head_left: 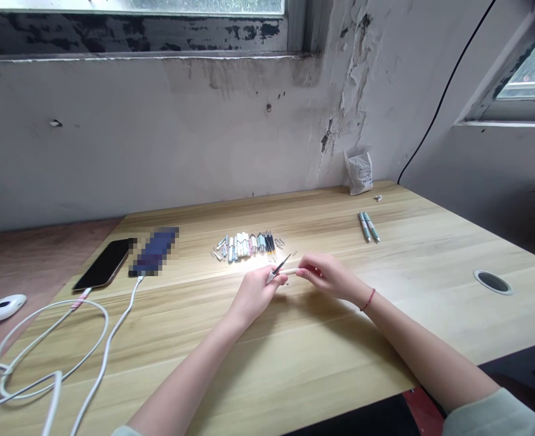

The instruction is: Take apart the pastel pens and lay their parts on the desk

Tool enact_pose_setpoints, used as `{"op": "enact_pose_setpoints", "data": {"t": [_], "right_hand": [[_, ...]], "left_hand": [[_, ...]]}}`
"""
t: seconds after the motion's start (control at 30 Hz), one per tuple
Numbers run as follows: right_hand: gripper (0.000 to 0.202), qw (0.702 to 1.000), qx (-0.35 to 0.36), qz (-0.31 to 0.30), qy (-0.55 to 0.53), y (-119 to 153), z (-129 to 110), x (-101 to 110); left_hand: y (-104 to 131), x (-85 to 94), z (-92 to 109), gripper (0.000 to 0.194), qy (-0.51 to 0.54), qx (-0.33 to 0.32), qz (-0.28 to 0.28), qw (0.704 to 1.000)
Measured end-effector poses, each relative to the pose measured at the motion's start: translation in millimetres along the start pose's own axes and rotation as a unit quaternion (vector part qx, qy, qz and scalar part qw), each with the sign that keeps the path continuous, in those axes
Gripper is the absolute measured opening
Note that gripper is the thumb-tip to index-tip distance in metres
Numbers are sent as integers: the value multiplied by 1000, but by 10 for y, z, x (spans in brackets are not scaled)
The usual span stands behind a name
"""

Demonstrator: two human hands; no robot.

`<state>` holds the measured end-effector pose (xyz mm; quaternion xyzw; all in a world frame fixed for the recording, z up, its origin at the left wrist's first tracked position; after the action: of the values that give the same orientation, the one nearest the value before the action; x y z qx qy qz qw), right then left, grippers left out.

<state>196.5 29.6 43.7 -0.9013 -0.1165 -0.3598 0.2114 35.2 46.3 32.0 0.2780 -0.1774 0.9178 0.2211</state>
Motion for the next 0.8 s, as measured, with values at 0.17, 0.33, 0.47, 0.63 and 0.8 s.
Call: {"op": "enact_pose_setpoints", "data": {"t": [0.17,0.33,0.47,0.63,0.8], "right_hand": [[39,991,-78,-6,-110,-13,47,-70],[28,954,-105,5,-279,-26,-39,-266],[23,961,-91,46,-259,-31,-128,-356],[16,980,-102,115,-124,-79,143,-155],[13,979,-153,133,24,-167,639,-4]], "left_hand": [[2,39,31,28,-7,-7,15,1000],[8,66,-40,35,52,72,89,992],[9,4,-58,37,100,82,85,988],[-9,82,-188,41,62,104,119,985],[-45,359,-439,46,51,134,192,971]]}}
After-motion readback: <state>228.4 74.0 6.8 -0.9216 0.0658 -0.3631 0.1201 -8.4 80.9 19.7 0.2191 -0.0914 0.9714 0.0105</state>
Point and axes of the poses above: each hand's wrist, its own y-axis away from the middle knuckle, its own x-axis out of the back of the hand, z = x × y, the point moved 5 cm from there along -y, towards the middle knuckle, and after that the axes turned 3 degrees about -x, right-handed, at the moved point
